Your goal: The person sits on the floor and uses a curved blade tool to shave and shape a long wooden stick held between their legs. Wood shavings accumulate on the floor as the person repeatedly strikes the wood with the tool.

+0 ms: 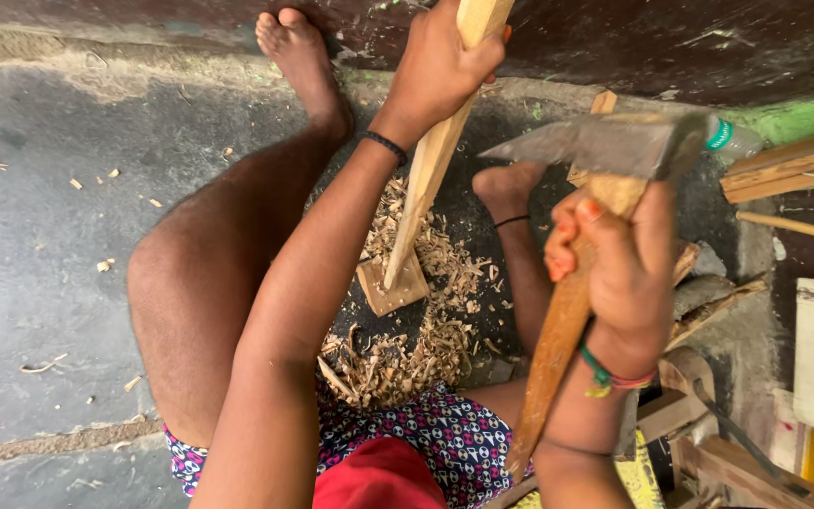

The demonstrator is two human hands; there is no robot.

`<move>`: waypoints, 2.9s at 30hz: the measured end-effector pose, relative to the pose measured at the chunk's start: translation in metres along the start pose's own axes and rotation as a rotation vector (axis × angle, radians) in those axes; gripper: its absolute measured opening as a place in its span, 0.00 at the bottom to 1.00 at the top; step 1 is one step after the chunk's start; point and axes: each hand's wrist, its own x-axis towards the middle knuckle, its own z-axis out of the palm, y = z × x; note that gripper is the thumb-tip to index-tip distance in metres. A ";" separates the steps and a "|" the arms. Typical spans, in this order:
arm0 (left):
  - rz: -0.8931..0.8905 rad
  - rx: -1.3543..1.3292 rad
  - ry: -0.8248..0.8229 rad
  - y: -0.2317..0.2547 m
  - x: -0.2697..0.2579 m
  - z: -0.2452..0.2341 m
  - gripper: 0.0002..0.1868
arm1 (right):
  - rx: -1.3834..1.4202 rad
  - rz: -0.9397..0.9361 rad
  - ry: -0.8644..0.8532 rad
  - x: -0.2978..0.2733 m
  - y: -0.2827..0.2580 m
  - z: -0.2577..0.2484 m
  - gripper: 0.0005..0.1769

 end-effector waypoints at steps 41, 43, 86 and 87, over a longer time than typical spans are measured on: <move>0.036 0.019 -0.002 0.007 0.002 -0.003 0.11 | 0.027 0.033 0.092 0.006 0.001 -0.010 0.11; 0.004 0.051 -0.007 0.002 0.002 -0.001 0.11 | 0.020 0.035 0.077 -0.004 0.020 -0.020 0.09; 0.009 0.070 0.005 0.004 0.001 -0.004 0.13 | 0.098 0.005 0.204 -0.014 -0.010 0.004 0.12; -0.007 0.068 0.001 0.003 -0.001 -0.003 0.13 | 0.091 0.050 0.162 -0.014 0.002 0.004 0.13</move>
